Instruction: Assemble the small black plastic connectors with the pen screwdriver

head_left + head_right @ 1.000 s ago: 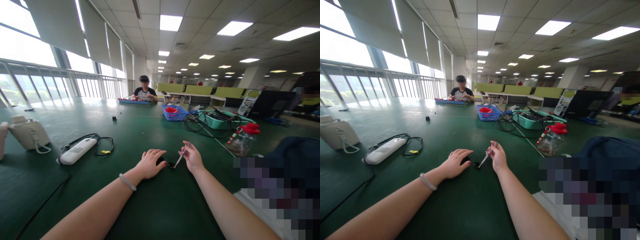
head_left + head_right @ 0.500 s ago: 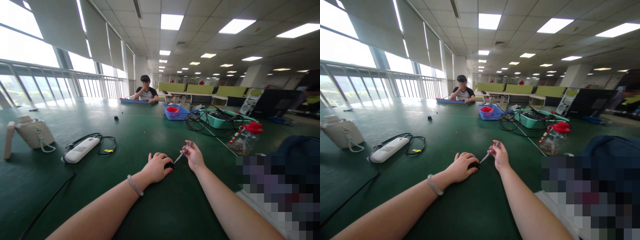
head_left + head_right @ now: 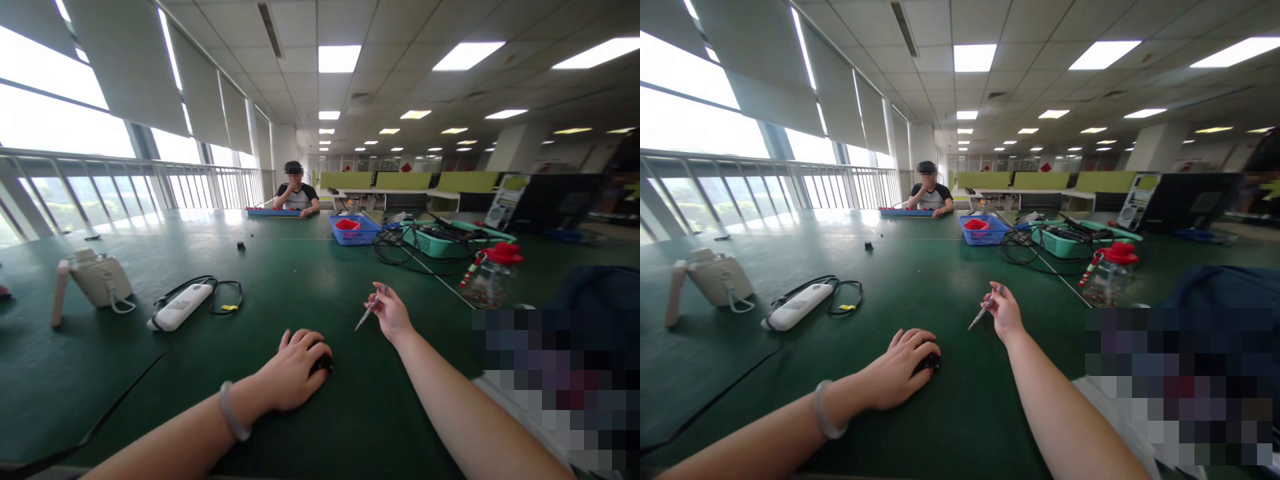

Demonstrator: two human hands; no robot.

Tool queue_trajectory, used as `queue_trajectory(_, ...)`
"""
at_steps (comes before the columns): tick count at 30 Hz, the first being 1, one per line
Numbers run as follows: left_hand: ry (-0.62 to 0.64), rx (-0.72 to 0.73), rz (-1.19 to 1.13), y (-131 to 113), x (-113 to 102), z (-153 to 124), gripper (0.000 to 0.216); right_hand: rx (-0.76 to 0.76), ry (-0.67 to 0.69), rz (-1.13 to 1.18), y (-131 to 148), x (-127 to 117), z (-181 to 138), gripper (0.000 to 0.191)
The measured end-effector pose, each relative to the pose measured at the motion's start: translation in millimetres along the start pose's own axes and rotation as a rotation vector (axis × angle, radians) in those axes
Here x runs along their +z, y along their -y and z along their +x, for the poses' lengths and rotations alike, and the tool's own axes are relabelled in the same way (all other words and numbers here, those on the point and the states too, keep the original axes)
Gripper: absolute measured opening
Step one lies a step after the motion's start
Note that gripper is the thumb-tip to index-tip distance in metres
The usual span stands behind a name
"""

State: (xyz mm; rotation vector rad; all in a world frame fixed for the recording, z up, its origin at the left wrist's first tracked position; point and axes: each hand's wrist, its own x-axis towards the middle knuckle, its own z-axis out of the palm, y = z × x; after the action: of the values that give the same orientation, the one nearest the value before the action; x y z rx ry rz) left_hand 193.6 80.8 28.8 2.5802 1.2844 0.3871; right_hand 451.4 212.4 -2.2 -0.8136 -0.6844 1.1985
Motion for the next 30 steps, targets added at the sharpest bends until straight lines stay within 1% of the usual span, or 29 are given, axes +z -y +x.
queue_trajectory(3, 0.011, -0.055, 0.015, 16, -8, -40, 0.029, 0.0, 0.004, -0.027, 0, 2, -1, 0.019)
queue_trajectory(7, -0.013, -0.15, 0.092, 52, -17, -89, 0.03, 0.018, -0.015, -0.102, -2, 5, 1, 0.012)
queue_trajectory(10, -0.06, -0.187, 0.176, 82, -22, -115, 0.032, 0.045, -0.025, -0.126, -2, 7, 3, 0.011)
queue_trajectory(13, -0.099, -0.212, 0.226, 107, -24, -132, 0.034, 0.075, -0.024, -0.118, 2, 5, 5, 0.014)
queue_trajectory(16, -0.142, -0.229, 0.266, 124, -24, -142, 0.035, 0.087, -0.028, -0.076, 5, 2, 4, 0.017)
queue_trajectory(19, -0.168, -0.214, 0.295, 130, -24, -146, 0.038, 0.094, -0.036, -0.026, 7, 0, 4, 0.018)
queue_trajectory(23, -0.179, -0.181, 0.275, 126, -22, -142, 0.042, 0.086, -0.045, 0.023, 6, -2, 2, 0.018)
queue_trajectory(27, -0.208, -0.182, 0.204, 123, -19, -135, 0.031, 0.078, -0.036, 0.025, 6, -3, -2, 0.017)
queue_trajectory(30, -0.281, -0.182, 0.174, 121, -21, -135, 0.028, 0.073, -0.032, 0.012, 6, -3, -6, 0.016)
